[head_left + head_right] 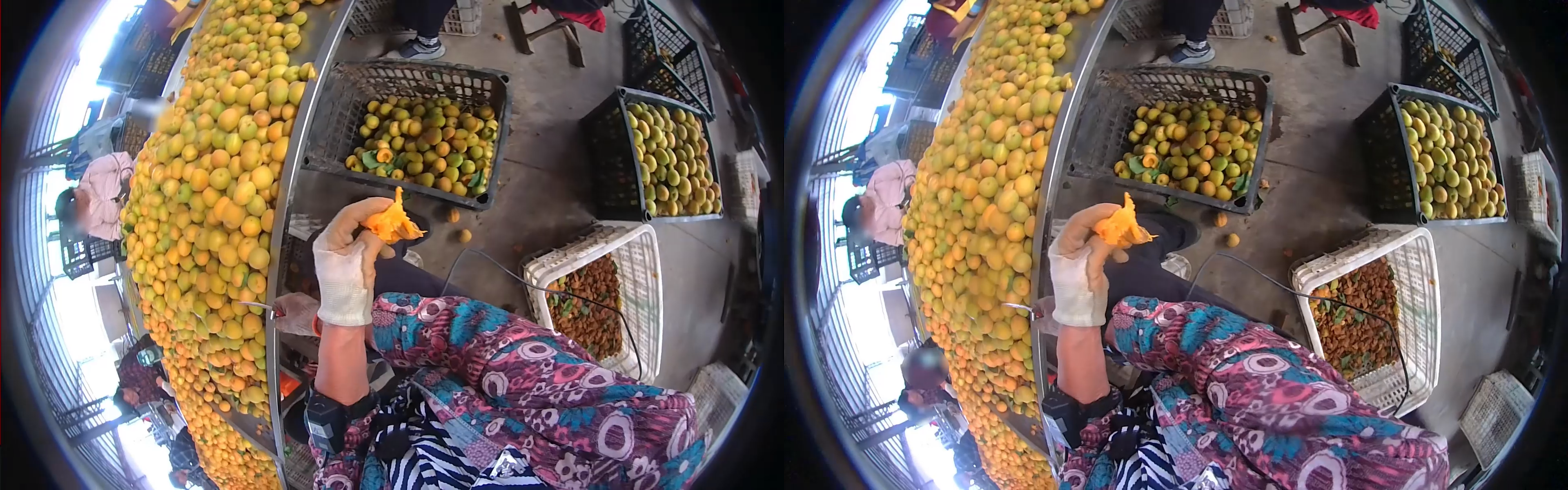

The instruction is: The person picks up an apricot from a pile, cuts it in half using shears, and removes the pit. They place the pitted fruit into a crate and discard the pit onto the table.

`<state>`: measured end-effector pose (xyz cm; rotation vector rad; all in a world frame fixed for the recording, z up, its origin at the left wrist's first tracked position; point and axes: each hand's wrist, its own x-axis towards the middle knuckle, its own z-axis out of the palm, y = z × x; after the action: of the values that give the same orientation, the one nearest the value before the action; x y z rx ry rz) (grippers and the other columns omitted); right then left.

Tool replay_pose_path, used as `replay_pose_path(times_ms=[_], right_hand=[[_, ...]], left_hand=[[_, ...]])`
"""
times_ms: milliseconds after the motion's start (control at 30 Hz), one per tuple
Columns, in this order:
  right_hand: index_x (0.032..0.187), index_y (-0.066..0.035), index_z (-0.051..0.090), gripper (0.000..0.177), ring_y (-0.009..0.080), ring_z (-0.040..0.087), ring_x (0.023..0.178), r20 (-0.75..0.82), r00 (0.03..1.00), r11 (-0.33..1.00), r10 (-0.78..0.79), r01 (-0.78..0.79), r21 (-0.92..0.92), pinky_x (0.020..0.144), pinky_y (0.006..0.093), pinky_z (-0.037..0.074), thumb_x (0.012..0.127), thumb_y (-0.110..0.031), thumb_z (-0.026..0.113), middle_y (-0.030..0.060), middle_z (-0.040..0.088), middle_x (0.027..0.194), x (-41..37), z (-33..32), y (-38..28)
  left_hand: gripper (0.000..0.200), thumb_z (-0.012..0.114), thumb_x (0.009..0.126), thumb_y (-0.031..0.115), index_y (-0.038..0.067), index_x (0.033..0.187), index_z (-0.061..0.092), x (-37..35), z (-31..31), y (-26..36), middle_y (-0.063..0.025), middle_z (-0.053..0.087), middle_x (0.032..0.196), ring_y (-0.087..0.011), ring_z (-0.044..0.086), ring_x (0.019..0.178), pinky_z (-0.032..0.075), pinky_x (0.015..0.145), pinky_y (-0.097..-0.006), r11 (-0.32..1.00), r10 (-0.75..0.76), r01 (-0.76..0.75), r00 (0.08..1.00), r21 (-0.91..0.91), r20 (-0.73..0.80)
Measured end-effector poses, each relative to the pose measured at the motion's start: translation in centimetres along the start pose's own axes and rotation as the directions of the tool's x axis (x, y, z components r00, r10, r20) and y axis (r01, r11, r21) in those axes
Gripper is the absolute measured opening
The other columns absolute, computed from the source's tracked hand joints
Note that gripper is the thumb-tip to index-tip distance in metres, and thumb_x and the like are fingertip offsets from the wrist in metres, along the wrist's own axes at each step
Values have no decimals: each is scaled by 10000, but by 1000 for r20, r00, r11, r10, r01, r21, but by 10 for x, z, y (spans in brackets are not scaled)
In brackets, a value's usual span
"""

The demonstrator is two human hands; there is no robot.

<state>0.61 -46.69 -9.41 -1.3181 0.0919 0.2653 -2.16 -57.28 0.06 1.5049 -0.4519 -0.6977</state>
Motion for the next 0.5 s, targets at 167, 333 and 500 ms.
replay_pose_path(times_ms=[167,333,500], right_hand=[[942,-48,643,298,306,628,803,25,1000,1000,3,-2,-19,728,408,477,774,-291,606,174,646,830,6,11,4],[959,-44,647,355,307,635,828,4,1000,998,-15,16,-57,741,411,482,765,-340,623,175,653,852,9,17,-1],[937,-37,659,309,206,635,746,-18,988,948,-155,144,-284,724,348,498,752,-284,652,118,668,790,26,17,45]], left_hand=[[328,472,799,-98,-8,1067,638,-1,-11,-5,-74,648,969,-113,624,776,491,602,-192,998,-30,32,999,58,-26],[216,561,888,132,12,1063,598,-11,-35,-17,-81,651,952,-144,653,800,524,626,-224,994,-68,67,998,-86,-11],[241,536,860,37,-13,1092,577,-52,-52,11,-112,651,960,-163,638,794,504,629,-244,887,-203,174,979,-427,-22]])
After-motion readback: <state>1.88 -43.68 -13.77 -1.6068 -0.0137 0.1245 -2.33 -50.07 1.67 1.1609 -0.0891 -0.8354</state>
